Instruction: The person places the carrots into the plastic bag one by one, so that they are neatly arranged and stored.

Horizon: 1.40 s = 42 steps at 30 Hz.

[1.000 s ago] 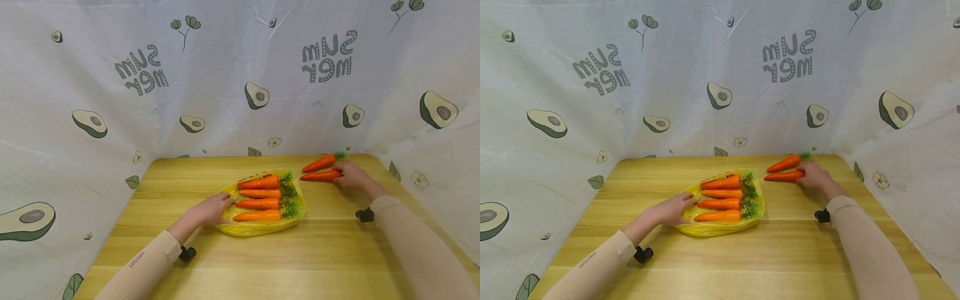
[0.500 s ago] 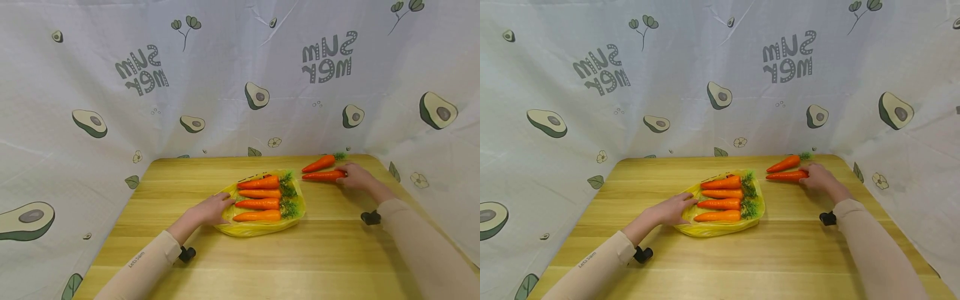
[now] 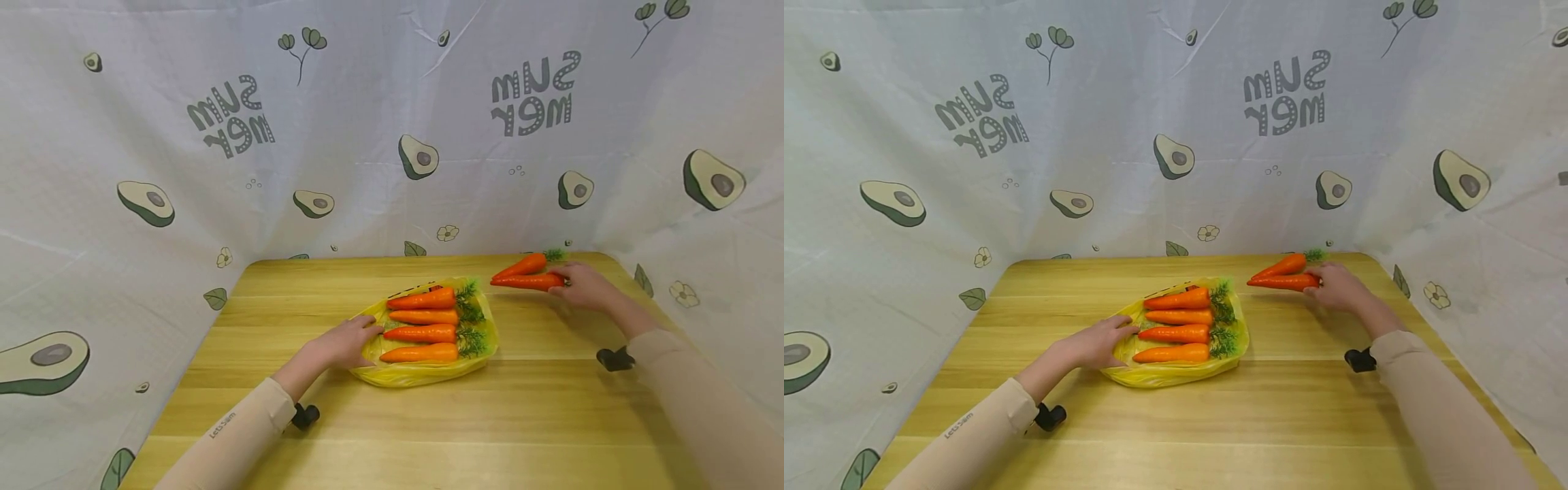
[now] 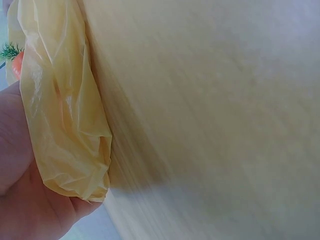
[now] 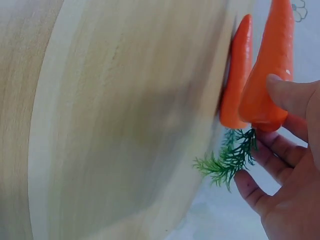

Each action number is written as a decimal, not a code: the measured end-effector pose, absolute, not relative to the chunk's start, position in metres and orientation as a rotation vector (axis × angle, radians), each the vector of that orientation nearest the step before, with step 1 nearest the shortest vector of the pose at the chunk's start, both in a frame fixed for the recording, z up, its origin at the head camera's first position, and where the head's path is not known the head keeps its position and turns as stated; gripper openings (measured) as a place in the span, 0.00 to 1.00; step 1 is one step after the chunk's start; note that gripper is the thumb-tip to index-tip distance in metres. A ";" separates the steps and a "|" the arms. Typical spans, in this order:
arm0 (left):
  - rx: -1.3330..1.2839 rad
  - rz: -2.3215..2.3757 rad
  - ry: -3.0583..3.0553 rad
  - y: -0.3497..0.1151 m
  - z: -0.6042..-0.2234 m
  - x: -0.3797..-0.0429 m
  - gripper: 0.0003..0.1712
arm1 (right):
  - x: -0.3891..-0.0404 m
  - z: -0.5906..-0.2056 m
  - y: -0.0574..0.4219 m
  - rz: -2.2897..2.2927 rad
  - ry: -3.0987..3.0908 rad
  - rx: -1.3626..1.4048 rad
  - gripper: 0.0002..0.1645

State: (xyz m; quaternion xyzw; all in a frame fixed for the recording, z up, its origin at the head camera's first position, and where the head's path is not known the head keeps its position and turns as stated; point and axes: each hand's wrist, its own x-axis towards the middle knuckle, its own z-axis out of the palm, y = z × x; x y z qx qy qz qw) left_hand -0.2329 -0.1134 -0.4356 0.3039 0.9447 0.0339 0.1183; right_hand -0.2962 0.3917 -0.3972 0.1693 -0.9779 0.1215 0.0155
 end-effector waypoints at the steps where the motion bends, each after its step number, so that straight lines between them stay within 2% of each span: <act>1: 0.890 0.100 2.765 -0.114 -0.436 -0.233 0.44 | -0.295 -0.396 0.391 0.387 -3.041 0.527 0.29; 8: 0.891 0.091 2.770 -0.114 -0.437 -0.234 0.45 | -0.288 -0.386 0.386 0.413 -2.991 0.566 0.26; 28: 0.901 0.110 2.763 -0.114 -0.435 -0.233 0.45 | -0.265 -0.352 0.363 0.422 -2.912 0.602 0.30; 42: 0.904 0.113 2.765 -0.114 -0.433 -0.231 0.44 | -0.249 -0.332 0.338 0.396 -2.859 0.655 0.28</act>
